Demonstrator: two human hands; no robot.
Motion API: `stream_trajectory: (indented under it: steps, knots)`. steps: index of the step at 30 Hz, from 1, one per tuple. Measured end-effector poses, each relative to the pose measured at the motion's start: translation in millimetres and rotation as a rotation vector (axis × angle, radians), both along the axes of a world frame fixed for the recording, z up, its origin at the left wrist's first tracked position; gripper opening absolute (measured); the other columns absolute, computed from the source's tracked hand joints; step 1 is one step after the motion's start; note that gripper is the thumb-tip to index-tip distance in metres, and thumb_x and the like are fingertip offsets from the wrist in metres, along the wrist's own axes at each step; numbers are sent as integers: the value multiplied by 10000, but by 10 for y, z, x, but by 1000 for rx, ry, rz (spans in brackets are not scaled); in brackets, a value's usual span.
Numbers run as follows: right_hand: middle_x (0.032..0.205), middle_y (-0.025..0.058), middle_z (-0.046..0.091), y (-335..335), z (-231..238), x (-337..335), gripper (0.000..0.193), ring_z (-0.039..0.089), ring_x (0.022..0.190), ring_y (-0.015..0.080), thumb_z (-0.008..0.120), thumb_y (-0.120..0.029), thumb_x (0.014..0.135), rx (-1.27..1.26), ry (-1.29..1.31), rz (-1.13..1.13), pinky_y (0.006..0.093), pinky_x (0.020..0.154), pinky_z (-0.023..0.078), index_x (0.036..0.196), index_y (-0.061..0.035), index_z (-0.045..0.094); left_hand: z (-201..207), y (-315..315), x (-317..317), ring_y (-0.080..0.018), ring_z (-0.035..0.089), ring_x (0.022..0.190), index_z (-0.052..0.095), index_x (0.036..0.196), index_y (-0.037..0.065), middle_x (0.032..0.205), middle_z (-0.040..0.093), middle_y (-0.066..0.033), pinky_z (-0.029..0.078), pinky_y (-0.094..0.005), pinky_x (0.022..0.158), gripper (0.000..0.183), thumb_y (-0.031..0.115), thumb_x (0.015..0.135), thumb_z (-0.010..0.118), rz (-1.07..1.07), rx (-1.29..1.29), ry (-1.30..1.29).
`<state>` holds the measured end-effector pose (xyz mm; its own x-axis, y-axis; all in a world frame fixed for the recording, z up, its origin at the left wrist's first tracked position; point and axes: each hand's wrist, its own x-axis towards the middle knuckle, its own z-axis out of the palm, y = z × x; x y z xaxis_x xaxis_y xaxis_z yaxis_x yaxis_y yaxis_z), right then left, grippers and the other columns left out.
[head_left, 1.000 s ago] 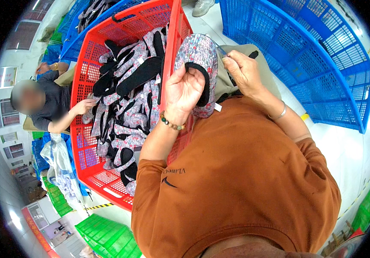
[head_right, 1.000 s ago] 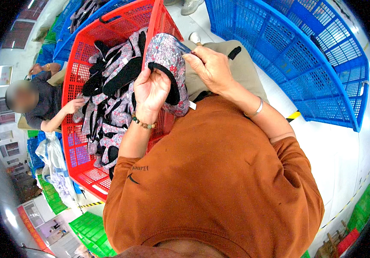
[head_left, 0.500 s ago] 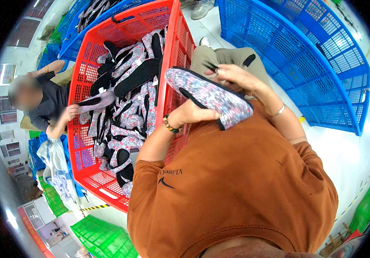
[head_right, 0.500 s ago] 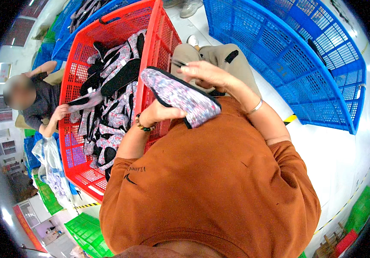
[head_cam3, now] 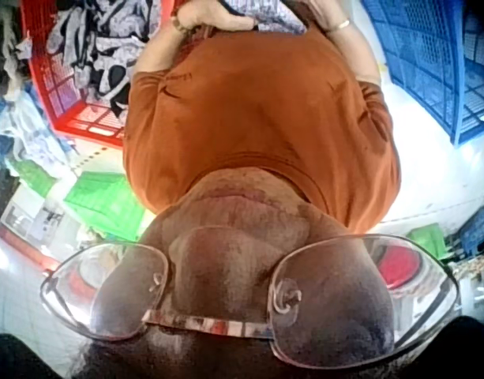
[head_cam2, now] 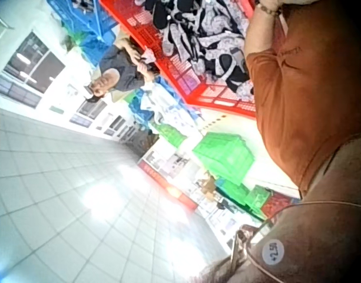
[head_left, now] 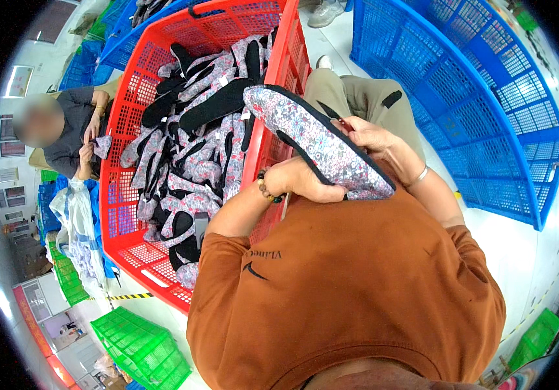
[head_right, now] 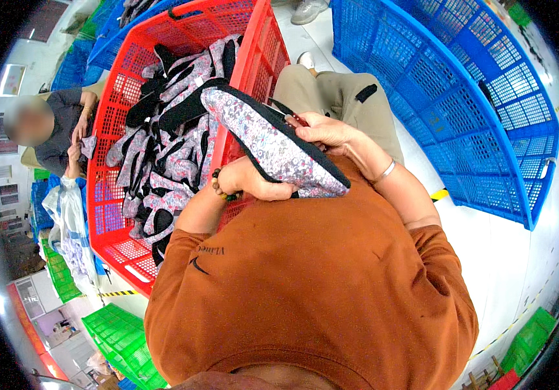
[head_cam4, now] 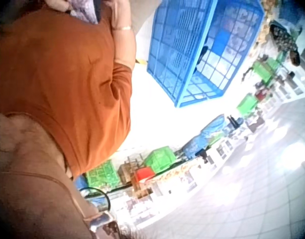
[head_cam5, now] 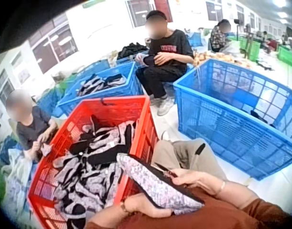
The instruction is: The person sits on the floor and uses scissors to trim excess fabric from the edges of floral-patterned slippers. They pick up slippers from a red basket, cut the loose threads and fabric, and place the finished items back into the basket.
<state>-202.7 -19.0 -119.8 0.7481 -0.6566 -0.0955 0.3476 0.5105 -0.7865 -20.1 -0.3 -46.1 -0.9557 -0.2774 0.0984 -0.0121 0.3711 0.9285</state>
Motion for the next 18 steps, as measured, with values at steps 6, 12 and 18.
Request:
stream_trajectory:
  steps: [6, 12, 18]
  knots:
    - [1005, 96, 569, 60, 501, -87, 658, 573, 897, 152, 785, -214, 603, -18, 3, -298, 268, 799, 468, 1098, 62, 453, -30, -55, -43, -305, 487, 1056, 560, 1054, 47, 1092, 547, -142, 359, -374, 939, 381, 90, 676, 551, 53, -270, 118]
    - [967, 83, 576, 75, 804, -231, 574, 559, 874, 124, 742, -78, 654, -466, 271, -738, 242, 758, 465, 1123, 61, 441, -307, -395, -51, -234, 365, 1229, 269, 1341, 27, 1341, 362, -130, 333, -358, 992, 823, 110, 638, 689, 207, 772, 180]
    - [727, 19, 513, 273, 695, 54, 565, 457, 629, 42, 761, -175, 661, -916, 769, -899, 205, 548, 399, 1132, -44, 480, -271, -297, -170, -246, 461, 1138, 329, 1285, 20, 1214, 473, -118, 354, -385, 984, 777, 154, 646, 750, 471, 975, 403]
